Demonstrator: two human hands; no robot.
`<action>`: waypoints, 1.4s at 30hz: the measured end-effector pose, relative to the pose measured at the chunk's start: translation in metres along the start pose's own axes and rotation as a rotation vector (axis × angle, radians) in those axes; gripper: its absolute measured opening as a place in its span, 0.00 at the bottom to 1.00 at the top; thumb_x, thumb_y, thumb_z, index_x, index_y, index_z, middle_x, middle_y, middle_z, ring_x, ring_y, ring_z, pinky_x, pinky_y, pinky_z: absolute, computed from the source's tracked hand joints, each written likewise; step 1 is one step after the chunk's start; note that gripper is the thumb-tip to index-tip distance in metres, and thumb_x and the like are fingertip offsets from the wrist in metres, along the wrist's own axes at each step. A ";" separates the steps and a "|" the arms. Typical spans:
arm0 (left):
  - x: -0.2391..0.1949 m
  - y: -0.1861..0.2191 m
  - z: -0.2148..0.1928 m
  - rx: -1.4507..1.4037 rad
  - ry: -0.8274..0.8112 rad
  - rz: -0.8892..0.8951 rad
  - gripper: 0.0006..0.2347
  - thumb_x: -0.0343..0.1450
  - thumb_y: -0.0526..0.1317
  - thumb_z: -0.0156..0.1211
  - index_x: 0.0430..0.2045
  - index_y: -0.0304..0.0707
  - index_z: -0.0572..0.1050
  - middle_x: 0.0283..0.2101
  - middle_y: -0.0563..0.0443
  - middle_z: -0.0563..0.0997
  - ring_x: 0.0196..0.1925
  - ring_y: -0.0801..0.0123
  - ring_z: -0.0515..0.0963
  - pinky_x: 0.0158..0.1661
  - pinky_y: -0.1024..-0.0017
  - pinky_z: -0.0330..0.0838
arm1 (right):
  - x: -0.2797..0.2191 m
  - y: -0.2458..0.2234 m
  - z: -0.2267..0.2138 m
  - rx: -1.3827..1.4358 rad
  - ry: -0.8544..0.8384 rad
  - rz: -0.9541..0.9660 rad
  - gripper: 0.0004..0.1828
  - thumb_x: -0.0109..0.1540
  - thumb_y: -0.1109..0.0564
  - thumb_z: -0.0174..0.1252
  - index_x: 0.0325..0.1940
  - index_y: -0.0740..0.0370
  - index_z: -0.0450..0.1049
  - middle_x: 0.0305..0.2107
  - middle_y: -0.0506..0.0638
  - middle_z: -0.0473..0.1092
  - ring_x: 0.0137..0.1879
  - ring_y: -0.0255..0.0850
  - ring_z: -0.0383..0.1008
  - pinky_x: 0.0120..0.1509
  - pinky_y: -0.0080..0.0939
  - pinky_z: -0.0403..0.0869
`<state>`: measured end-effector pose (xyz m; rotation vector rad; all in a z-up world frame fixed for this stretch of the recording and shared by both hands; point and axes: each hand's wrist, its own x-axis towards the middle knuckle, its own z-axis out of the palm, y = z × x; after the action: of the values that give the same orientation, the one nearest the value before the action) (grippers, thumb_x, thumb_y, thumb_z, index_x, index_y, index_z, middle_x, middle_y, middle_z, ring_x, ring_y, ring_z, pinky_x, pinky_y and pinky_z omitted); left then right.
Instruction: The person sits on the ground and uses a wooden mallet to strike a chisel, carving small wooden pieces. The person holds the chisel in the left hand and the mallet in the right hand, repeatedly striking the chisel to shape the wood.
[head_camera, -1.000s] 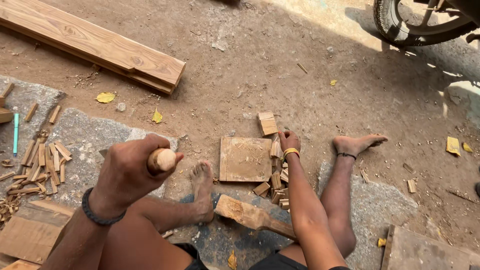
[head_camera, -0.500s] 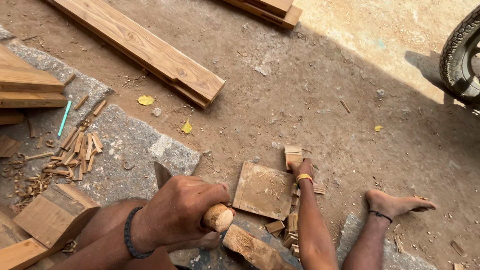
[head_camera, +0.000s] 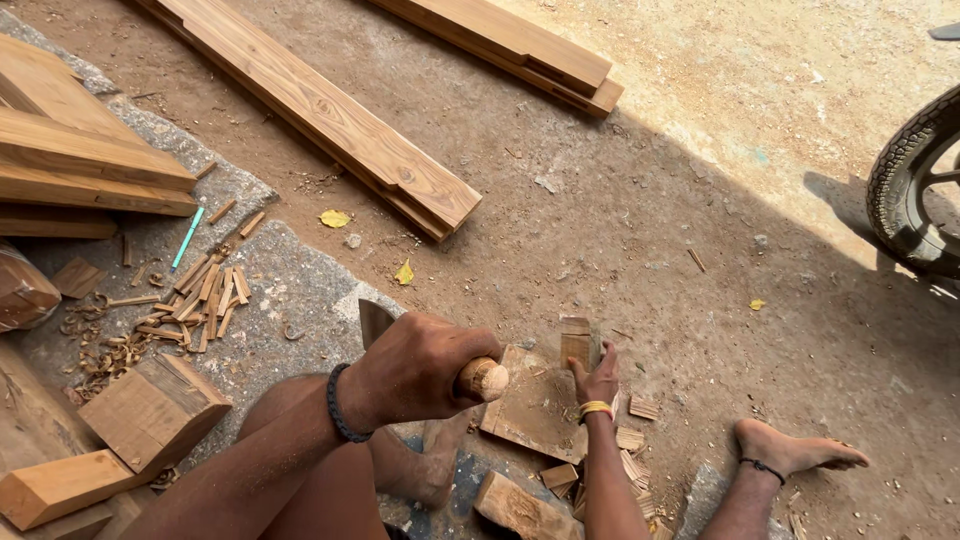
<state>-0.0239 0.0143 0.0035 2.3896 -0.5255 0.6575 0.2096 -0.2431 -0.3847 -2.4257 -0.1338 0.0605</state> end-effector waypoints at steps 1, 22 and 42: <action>-0.001 0.000 -0.001 0.008 0.002 0.011 0.13 0.71 0.48 0.69 0.29 0.41 0.73 0.18 0.53 0.78 0.20 0.69 0.82 0.22 0.70 0.77 | -0.015 -0.002 0.005 0.050 0.020 -0.054 0.50 0.53 0.44 0.73 0.73 0.54 0.55 0.59 0.62 0.68 0.61 0.58 0.73 0.63 0.57 0.75; 0.012 0.008 0.008 0.032 0.008 0.011 0.11 0.68 0.42 0.70 0.34 0.42 0.73 0.25 0.49 0.81 0.27 0.61 0.84 0.27 0.65 0.78 | -0.085 -0.029 0.023 -0.652 -0.487 -0.206 0.43 0.56 0.43 0.69 0.72 0.36 0.57 0.60 0.51 0.67 0.66 0.51 0.69 0.70 0.70 0.58; 0.007 0.005 0.008 0.074 -0.017 0.014 0.12 0.69 0.46 0.71 0.33 0.43 0.73 0.22 0.52 0.79 0.24 0.65 0.83 0.25 0.66 0.77 | -0.072 -0.029 0.017 -0.393 -0.600 0.169 0.44 0.60 0.19 0.49 0.66 0.51 0.67 0.61 0.58 0.69 0.73 0.59 0.61 0.73 0.73 0.55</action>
<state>-0.0181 0.0036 0.0039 2.4643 -0.5339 0.6746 0.1342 -0.2185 -0.3777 -2.7259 -0.2256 0.9166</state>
